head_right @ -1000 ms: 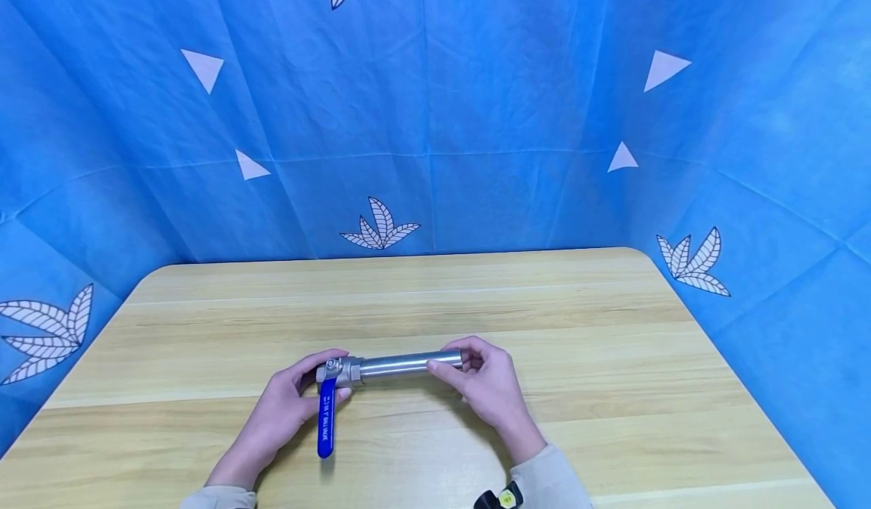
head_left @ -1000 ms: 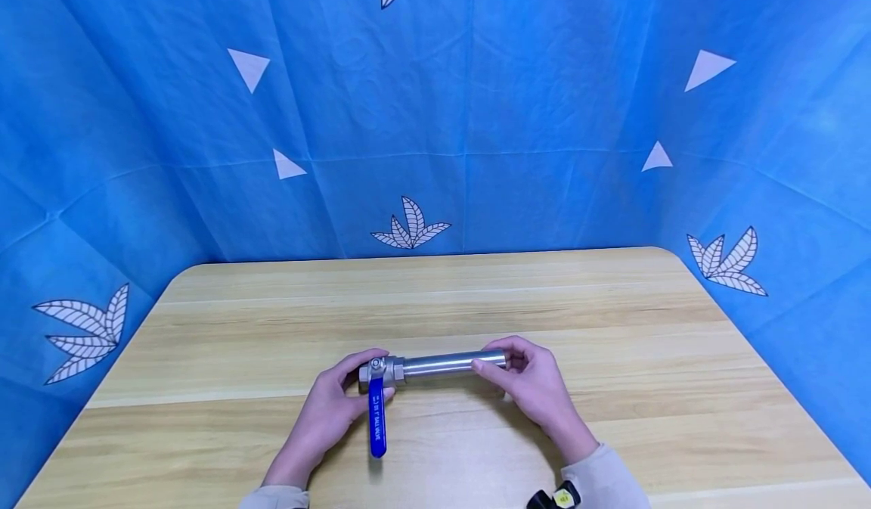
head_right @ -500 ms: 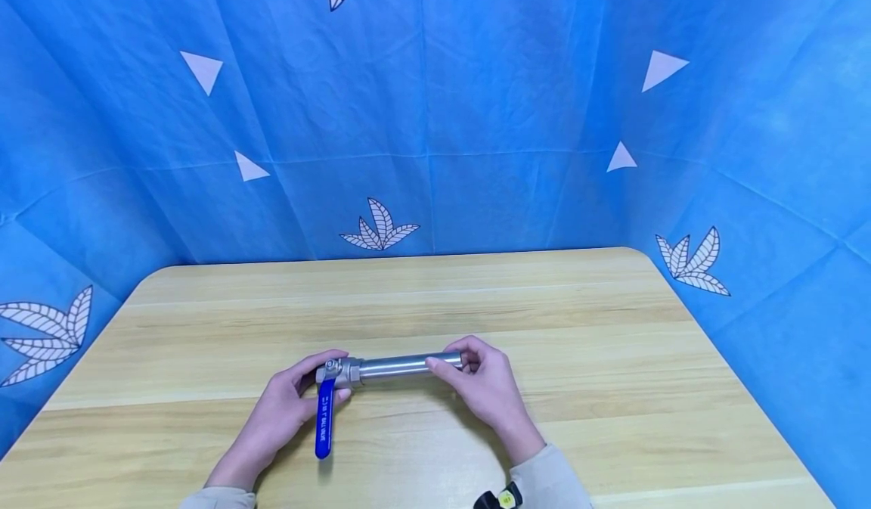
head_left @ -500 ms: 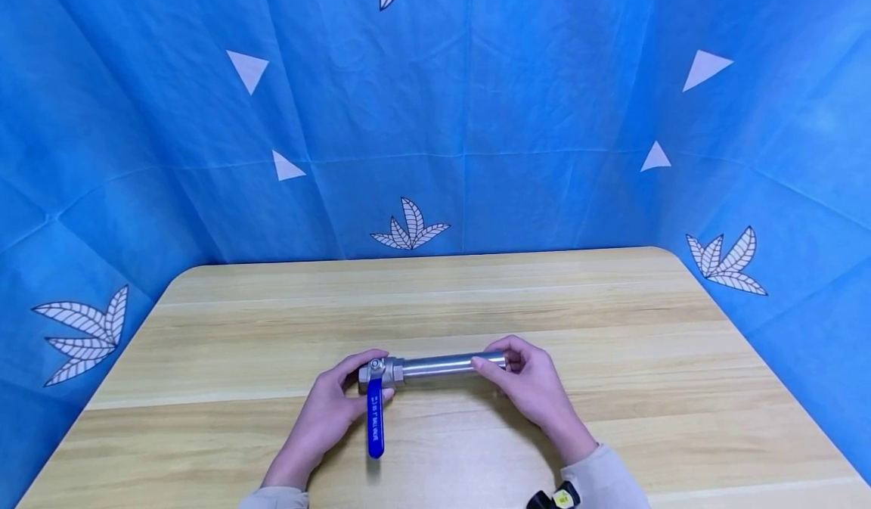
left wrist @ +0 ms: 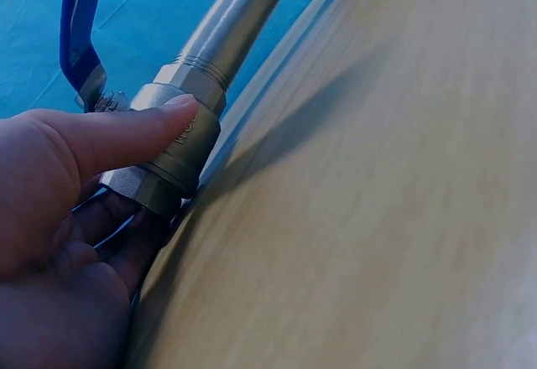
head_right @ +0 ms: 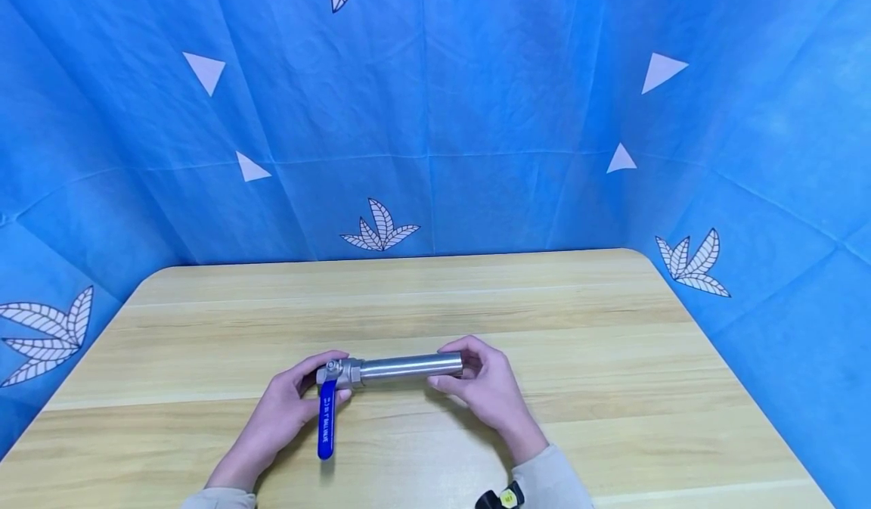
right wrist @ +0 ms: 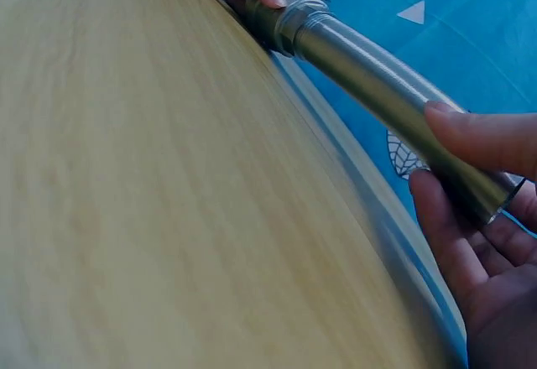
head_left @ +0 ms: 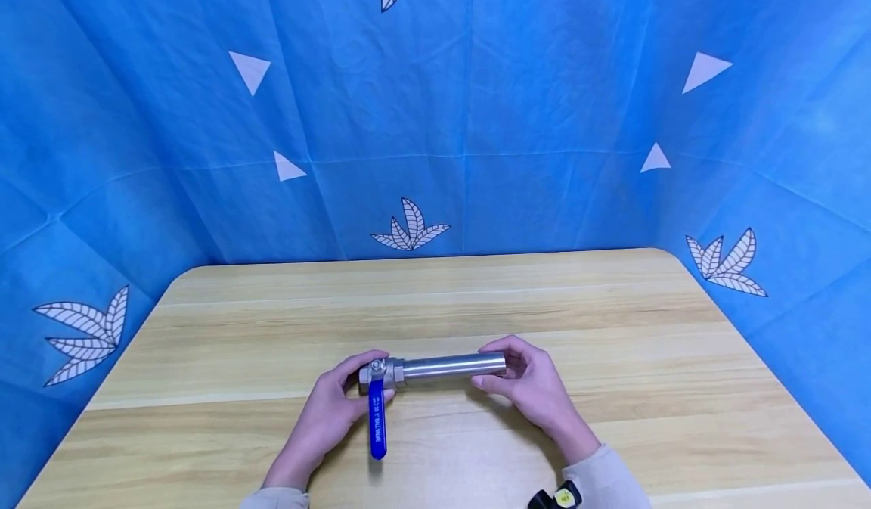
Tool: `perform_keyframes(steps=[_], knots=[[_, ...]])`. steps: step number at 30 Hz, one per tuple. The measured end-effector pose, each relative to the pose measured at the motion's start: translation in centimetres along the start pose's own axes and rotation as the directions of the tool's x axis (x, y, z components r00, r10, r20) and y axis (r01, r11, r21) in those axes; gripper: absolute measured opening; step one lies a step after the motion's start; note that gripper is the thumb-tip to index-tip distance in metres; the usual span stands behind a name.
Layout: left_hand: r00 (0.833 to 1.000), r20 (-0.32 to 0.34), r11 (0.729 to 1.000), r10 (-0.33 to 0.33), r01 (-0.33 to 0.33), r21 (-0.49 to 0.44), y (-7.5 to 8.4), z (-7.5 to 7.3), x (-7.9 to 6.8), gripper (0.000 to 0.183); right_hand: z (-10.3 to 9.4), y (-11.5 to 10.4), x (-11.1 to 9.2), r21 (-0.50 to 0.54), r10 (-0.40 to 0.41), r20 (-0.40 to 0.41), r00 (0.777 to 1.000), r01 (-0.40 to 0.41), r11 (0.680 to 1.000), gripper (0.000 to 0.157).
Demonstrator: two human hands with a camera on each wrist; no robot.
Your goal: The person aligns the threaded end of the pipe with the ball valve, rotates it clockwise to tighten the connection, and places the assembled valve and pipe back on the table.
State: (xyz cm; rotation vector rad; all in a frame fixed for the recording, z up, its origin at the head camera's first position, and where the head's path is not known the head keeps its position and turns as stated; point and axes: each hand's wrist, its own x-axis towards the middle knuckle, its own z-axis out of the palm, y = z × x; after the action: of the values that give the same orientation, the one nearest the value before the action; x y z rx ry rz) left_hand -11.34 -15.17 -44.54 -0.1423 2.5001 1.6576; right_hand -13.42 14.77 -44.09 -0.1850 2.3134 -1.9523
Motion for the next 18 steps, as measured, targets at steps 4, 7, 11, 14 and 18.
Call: perform_keyframes(steps=[4, 7, 11, 14, 18], knots=[[1.0, -0.001, 1.0, 0.004, -0.004, 0.001, -0.04, -0.03, 0.01, 0.05, -0.01, 0.14, 0.09, 0.036, -0.018, 0.003, 1.0, 0.017, 0.999, 0.045], [1.0, 0.0, 1.0, 0.01, -0.01, 0.004, -0.05, 0.0, 0.05, 0.05, -0.04, 0.22, 0.09, 0.033, -0.022, 0.004, 1.0, 0.022, 0.999, 0.044], [1.0, 0.002, 1.0, 0.013, -0.013, 0.01, -0.06, 0.02, 0.11, 0.05, -0.06, 0.15, 0.08, 0.02, -0.021, 0.007, 1.0, 0.021, 1.0, 0.043], [1.0, 0.002, 1.0, 0.01, -0.01, 0.009, -0.05, -0.01, 0.12, 0.05, -0.12, -0.02, 0.04, 0.035, -0.029, 0.015, 0.999, 0.028, 0.999, 0.044], [1.0, -0.002, 1.0, 0.003, -0.003, 0.008, 0.08, -0.04, 0.07, 0.05, -0.28, -0.17, -0.01, 0.052, -0.031, 0.012, 0.999, 0.03, 0.998, 0.045]])
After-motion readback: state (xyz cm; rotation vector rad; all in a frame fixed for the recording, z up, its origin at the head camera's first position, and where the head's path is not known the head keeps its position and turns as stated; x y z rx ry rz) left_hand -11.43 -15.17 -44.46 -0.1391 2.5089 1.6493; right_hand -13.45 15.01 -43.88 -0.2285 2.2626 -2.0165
